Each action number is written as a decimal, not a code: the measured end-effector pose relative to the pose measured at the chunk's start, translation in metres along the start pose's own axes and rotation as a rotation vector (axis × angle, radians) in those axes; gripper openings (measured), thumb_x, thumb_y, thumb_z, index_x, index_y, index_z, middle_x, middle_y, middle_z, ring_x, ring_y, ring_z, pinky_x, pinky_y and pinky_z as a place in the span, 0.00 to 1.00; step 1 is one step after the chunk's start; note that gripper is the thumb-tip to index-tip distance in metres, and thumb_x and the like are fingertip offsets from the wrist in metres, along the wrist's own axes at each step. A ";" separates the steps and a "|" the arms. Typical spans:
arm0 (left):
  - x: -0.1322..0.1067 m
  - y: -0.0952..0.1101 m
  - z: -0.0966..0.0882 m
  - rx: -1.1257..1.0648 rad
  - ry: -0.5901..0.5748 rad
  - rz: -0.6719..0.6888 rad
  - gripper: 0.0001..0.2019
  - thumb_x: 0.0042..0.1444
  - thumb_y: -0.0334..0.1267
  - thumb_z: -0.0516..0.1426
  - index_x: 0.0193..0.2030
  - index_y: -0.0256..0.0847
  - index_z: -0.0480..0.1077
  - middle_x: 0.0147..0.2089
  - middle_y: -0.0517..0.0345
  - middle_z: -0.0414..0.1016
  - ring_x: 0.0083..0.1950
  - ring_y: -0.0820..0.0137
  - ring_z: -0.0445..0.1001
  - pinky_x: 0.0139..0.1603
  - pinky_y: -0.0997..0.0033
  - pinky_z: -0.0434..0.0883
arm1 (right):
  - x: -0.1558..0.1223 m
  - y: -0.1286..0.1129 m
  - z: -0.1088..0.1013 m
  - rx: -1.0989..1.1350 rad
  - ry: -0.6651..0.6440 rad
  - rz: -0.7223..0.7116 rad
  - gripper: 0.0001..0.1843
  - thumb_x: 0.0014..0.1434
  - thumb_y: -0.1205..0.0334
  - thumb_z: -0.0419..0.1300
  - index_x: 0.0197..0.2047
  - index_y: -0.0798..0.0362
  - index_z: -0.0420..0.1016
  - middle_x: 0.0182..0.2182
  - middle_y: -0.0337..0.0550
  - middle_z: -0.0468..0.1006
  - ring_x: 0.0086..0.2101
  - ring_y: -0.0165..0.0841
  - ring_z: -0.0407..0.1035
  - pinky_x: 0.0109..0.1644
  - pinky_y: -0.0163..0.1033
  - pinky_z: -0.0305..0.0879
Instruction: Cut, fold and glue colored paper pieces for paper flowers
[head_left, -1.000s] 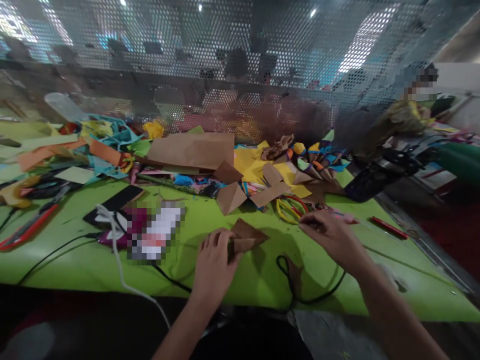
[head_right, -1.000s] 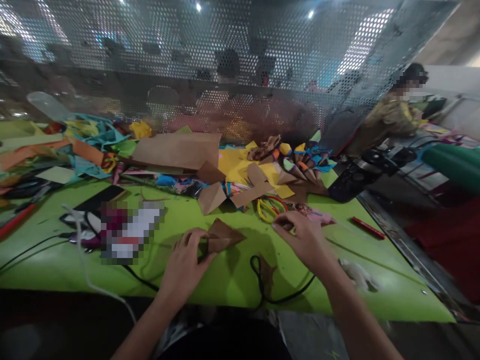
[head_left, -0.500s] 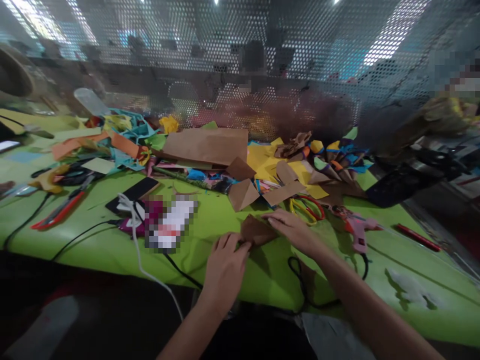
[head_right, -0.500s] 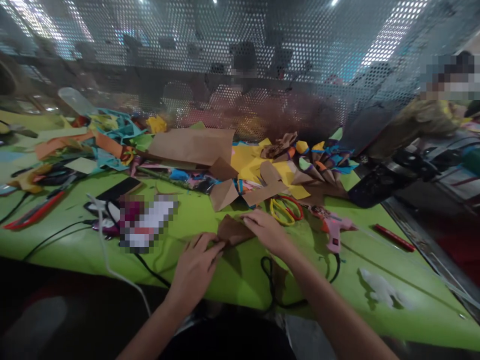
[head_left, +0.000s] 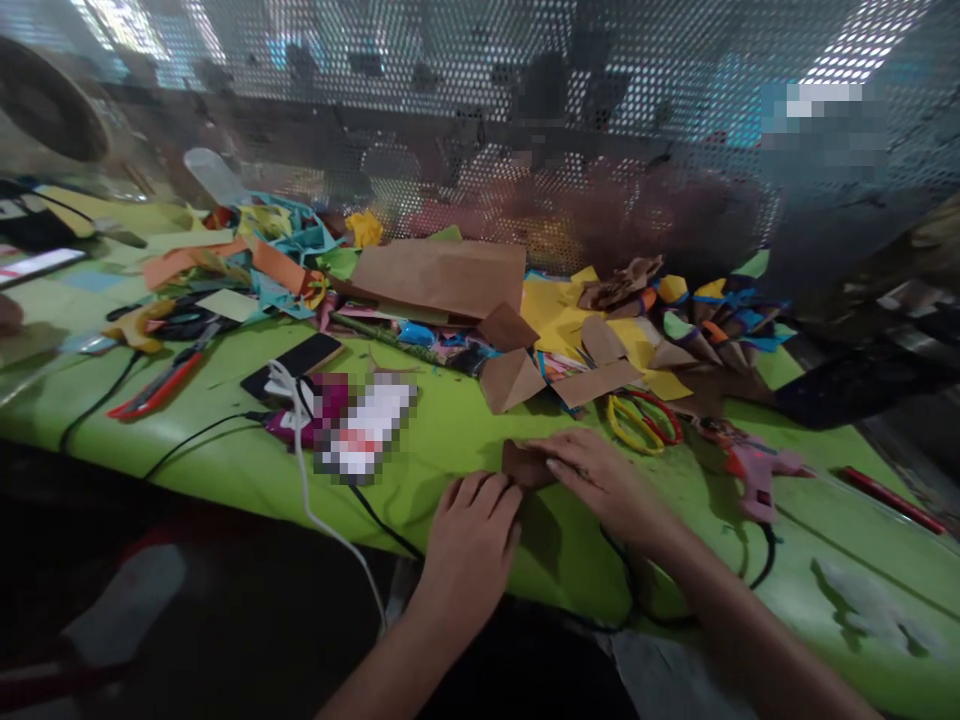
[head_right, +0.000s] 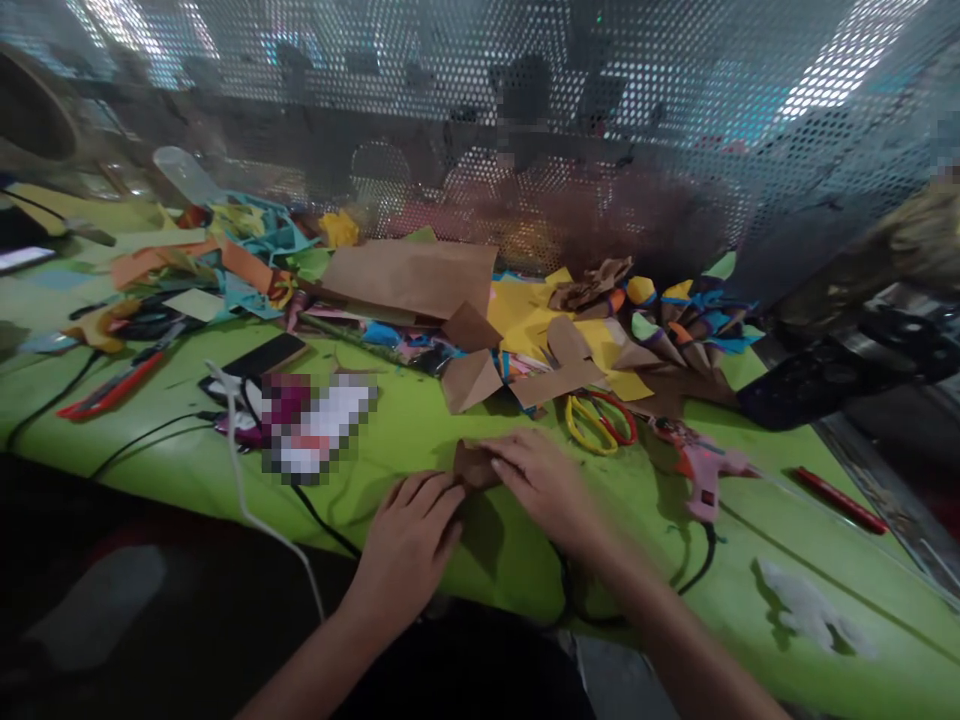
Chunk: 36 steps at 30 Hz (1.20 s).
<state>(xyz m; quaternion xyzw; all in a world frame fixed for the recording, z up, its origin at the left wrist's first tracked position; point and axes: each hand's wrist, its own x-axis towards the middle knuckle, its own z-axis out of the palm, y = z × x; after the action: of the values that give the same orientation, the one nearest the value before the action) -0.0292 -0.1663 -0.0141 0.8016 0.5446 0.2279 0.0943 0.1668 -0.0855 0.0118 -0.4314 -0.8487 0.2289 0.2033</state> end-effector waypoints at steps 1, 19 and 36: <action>0.000 0.000 0.000 -0.004 0.001 0.001 0.15 0.61 0.29 0.54 0.54 0.43 0.68 0.56 0.55 0.73 0.57 0.59 0.67 0.58 0.52 0.65 | -0.001 -0.001 0.001 -0.021 -0.001 -0.008 0.18 0.68 0.61 0.51 0.57 0.47 0.75 0.47 0.48 0.79 0.49 0.41 0.70 0.55 0.49 0.66; 0.001 -0.001 0.000 -0.021 0.005 0.007 0.14 0.61 0.28 0.54 0.53 0.42 0.69 0.54 0.56 0.73 0.55 0.60 0.68 0.57 0.53 0.67 | -0.011 -0.001 0.018 -0.261 0.049 -0.110 0.20 0.66 0.66 0.52 0.59 0.52 0.73 0.47 0.52 0.76 0.47 0.44 0.70 0.50 0.53 0.70; 0.003 -0.002 -0.001 -0.010 -0.003 0.006 0.14 0.60 0.29 0.55 0.52 0.43 0.69 0.55 0.55 0.72 0.55 0.60 0.68 0.57 0.53 0.67 | -0.012 -0.006 0.021 -0.336 0.030 -0.092 0.19 0.67 0.66 0.52 0.59 0.56 0.72 0.48 0.54 0.76 0.47 0.44 0.69 0.52 0.52 0.69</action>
<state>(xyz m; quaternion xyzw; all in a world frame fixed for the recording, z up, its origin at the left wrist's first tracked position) -0.0306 -0.1633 -0.0130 0.8030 0.5410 0.2297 0.0984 0.1580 -0.1030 -0.0039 -0.4233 -0.8907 0.0676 0.1512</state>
